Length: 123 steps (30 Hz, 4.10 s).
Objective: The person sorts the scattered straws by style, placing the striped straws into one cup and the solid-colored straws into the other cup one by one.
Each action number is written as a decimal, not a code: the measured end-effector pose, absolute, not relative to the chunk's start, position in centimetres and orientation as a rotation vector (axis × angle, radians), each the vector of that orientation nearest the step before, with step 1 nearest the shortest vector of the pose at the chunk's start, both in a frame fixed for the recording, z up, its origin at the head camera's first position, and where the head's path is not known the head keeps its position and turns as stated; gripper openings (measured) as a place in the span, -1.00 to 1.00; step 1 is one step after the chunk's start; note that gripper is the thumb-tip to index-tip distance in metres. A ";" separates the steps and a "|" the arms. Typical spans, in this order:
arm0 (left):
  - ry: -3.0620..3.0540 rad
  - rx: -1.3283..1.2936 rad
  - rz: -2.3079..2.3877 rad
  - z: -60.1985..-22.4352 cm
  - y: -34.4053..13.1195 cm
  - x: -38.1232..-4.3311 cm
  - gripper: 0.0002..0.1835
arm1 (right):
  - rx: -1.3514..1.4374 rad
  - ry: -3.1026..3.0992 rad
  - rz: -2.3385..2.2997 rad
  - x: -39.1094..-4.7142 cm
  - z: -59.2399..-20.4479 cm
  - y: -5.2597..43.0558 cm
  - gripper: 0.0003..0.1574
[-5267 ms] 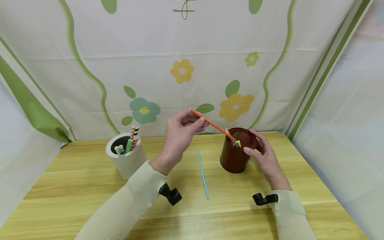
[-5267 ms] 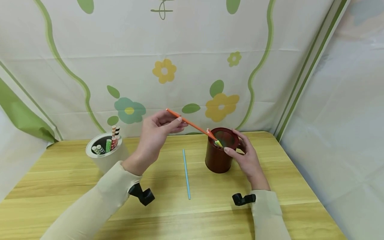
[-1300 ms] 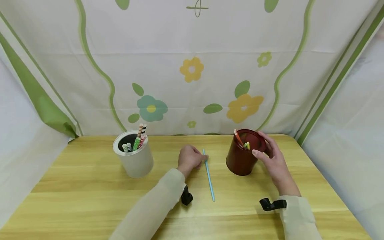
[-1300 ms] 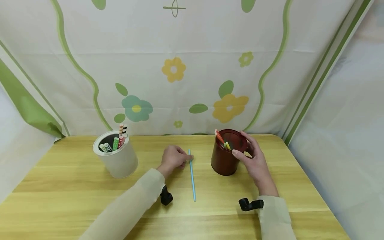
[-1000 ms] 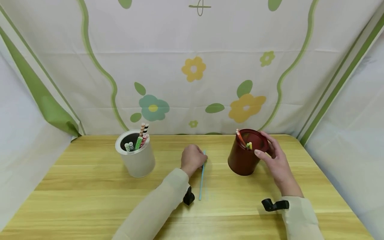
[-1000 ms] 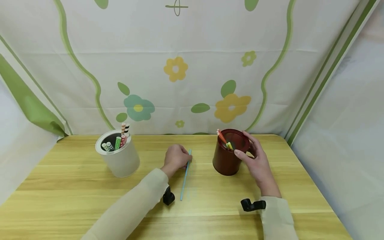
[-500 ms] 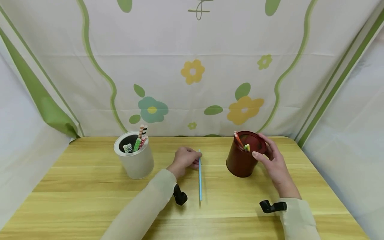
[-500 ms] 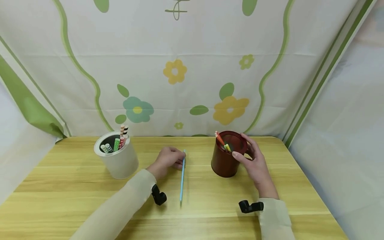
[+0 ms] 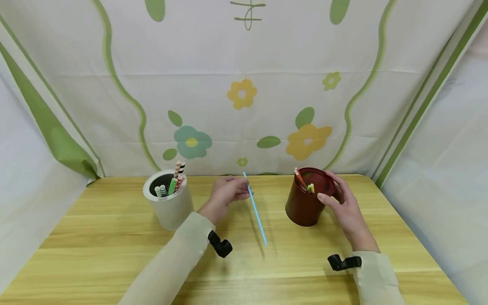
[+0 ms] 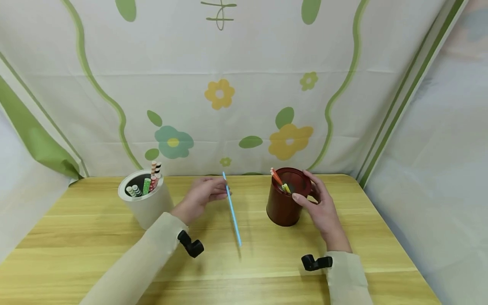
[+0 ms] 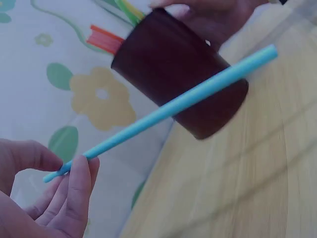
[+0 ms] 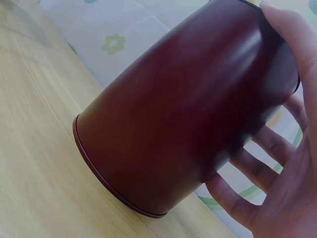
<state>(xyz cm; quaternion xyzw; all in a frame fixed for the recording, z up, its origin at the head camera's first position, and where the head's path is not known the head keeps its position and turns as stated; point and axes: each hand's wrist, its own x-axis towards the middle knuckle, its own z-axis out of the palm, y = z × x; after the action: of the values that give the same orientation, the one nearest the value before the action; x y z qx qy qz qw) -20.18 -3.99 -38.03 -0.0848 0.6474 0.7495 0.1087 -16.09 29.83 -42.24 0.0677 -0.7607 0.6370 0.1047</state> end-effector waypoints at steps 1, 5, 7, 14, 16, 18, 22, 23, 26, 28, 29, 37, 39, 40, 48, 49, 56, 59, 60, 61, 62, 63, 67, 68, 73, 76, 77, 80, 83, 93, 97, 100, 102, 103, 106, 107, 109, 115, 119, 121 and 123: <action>1.901 -0.252 2.225 -37.7 -4.0 -20.1 -0.81 | 0.199 -2.246 1.881 -16.1 -42.3 29.8 -0.14; 1.864 -0.264 2.320 -35.7 -4.2 -19.7 -0.80 | 0.187 -2.257 1.887 -16.2 -42.1 29.6 -0.13; 1.856 -0.249 2.376 -34.3 -4.3 -19.6 -0.79 | 0.182 -2.254 1.886 -16.2 -42.0 29.6 -0.13; 1.847 -0.132 2.630 -29.8 -4.6 -18.6 -0.80 | 0.183 -2.263 1.862 -16.2 -41.7 30.0 -0.13; 1.856 -0.114 2.687 -29.1 -4.9 -18.2 -0.82 | 0.181 -2.288 1.854 -16.1 -41.8 30.0 -0.12; 1.863 -0.089 2.736 -28.8 -5.2 -17.9 -0.84 | 0.176 -2.290 1.855 -15.9 -42.0 29.9 -0.12; 1.870 -0.055 2.788 -28.4 -5.0 -17.5 -0.88 | 0.172 -2.275 1.850 -15.6 -42.2 30.0 -0.12; 1.865 -0.042 2.800 -28.4 -4.9 -17.5 -0.88 | 0.174 -2.271 1.854 -15.6 -42.2 30.0 -0.12; 1.851 0.006 2.829 -28.2 -4.7 -17.2 -0.88 | 0.178 -2.268 1.862 -15.6 -42.3 30.0 -0.12; 1.834 0.045 2.855 -28.0 -4.5 -17.1 -0.88 | 0.178 -2.266 1.869 -15.6 -42.3 30.0 -0.12; 1.824 0.064 2.872 -27.9 -4.4 -17.0 -0.88 | 0.179 -2.264 1.871 -15.7 -42.3 30.0 -0.13; 1.767 0.134 3.001 -27.1 -4.2 -16.5 -0.90 | 0.203 -2.259 1.890 -16.0 -42.1 29.7 -0.13; 1.786 0.156 3.006 -26.9 -4.2 -16.4 -0.89 | 0.197 -2.261 1.888 -16.0 -42.0 29.7 -0.13; 1.799 0.166 3.005 -26.9 -4.2 -16.3 -0.89 | 0.193 -2.264 1.884 -16.0 -42.0 29.7 -0.13; 1.855 0.205 2.930 -27.2 -3.5 -16.3 -0.88 | 0.181 -2.265 1.884 -15.9 -42.0 29.7 -0.13; 1.858 0.212 2.925 -27.3 -3.4 -16.3 -0.88 | 0.180 -2.265 1.884 -15.8 -42.0 29.7 -0.13; 1.820 0.255 2.919 -27.1 -2.6 -16.2 -0.87 | 0.178 -2.272 1.877 -15.8 -42.1 29.7 -0.14; 1.793 0.272 2.923 -27.0 -2.3 -16.1 -0.87 | 0.175 -2.275 1.871 -15.8 -42.1 29.7 -0.14; 1.784 0.279 2.926 -27.0 -2.2 -16.0 -0.88 | 0.174 -2.274 1.872 -15.8 -42.1 29.7 -0.14; 1.780 0.285 2.930 -27.0 -2.1 -16.0 -0.88 | 0.174 -2.274 1.872 -15.8 -42.1 29.7 -0.14; 1.777 0.290 2.935 -27.0 -2.0 -16.0 -0.89 | 0.173 -2.277 1.870 -15.8 -42.1 29.7 -0.14; 1.774 0.293 2.941 -27.0 -2.0 -16.0 -0.89 | 0.173 -2.278 1.870 -15.8 -42.1 29.7 -0.14; 1.763 0.298 2.947 -27.1 -1.7 -16.0 -0.90 | 0.166 -2.286 1.863 -15.9 -42.1 29.8 -0.14; 1.759 0.297 2.945 -27.2 -1.6 -16.0 -0.90 | 0.165 -2.287 1.863 -15.9 -42.1 29.8 -0.14; 1.754 0.290 2.908 -27.5 -1.0 -16.1 -0.88 | 0.163 -2.283 1.866 -15.9 -42.0 29.7 -0.14; 1.774 0.279 2.863 -27.9 -0.5 -16.0 -0.89 | 0.167 -2.283 1.862 -15.9 -42.0 29.8 -0.14; 1.777 0.279 2.849 -28.0 -0.3 -16.0 -0.89 | 0.167 -2.284 1.861 -15.9 -42.0 29.8 -0.14; 1.784 0.294 2.825 -28.5 0.4 -16.0 -0.87 | 0.169 -2.285 1.855 -15.9 -42.0 29.7 -0.14; 1.771 0.308 2.817 -28.9 1.0 -16.1 -0.86 | 0.170 -2.288 1.851 -15.9 -42.0 29.7 -0.14; 1.894 0.343 2.597 -29.7 1.5 -16.7 -0.87 | 0.183 -2.281 1.855 -15.9 -42.0 29.7 -0.14; 2.006 0.360 2.412 -29.7 1.2 -17.1 -0.87 | 0.161 -2.288 1.860 -15.8 -42.0 29.7 -0.14; 2.099 0.389 2.238 -29.5 1.0 -17.5 -0.87 | 0.147 -2.295 1.856 -15.7 -42.0 29.7 -0.14; 2.155 0.433 2.106 -29.3 0.9 -17.9 -0.89 | 0.145 -2.296 1.853 -15.7 -42.0 29.7 -0.14; 2.175 0.456 2.042 -29.2 0.8 -18.1 -0.90 | 0.145 -2.297 1.850 -15.7 -42.0 29.7 -0.15; 2.209 0.515 1.867 -28.8 0.9 -18.6 -0.93 | 0.150 -2.294 1.845 -15.8 -42.1 29.7 -0.15; 2.219 0.538 1.807 -28.6 0.9 -18.8 -0.93 | 0.151 -2.292 1.845 -15.8 -42.1 29.7 -0.15; 2.236 0.585 1.698 -28.3 1.0 -19.1 -0.94 | 0.155 -2.287 1.849 -15.8 -42.1 29.7 -0.15; 2.296 0.758 1.426 -27.6 1.2 -19.3 -0.96 | 0.176 -2.274 1.867 -15.8 -42.1 29.8 -0.15; 2.320 0.783 1.361 -27.6 1.2 -19.3 -0.90 | 0.182 -2.271 1.862 -15.7 -42.1 29.7 -0.15; 2.321 0.773 1.367 -27.7 1.3 -19.4 -0.91 | 0.182 -2.266 1.863 -15.7 -42.1 29.7 -0.15; 2.309 0.755 1.384 -27.8 1.3 -19.5 -0.92 | 0.179 -2.269 1.861 -15.8 -42.1 29.7 -0.15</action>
<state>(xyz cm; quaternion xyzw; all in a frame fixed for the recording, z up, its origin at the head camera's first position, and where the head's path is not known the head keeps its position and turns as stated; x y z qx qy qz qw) -19.46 1.31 -27.79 0.2661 0.8134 0.4878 0.1720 -15.78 29.71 -42.12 0.0605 -0.7678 0.6298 0.1006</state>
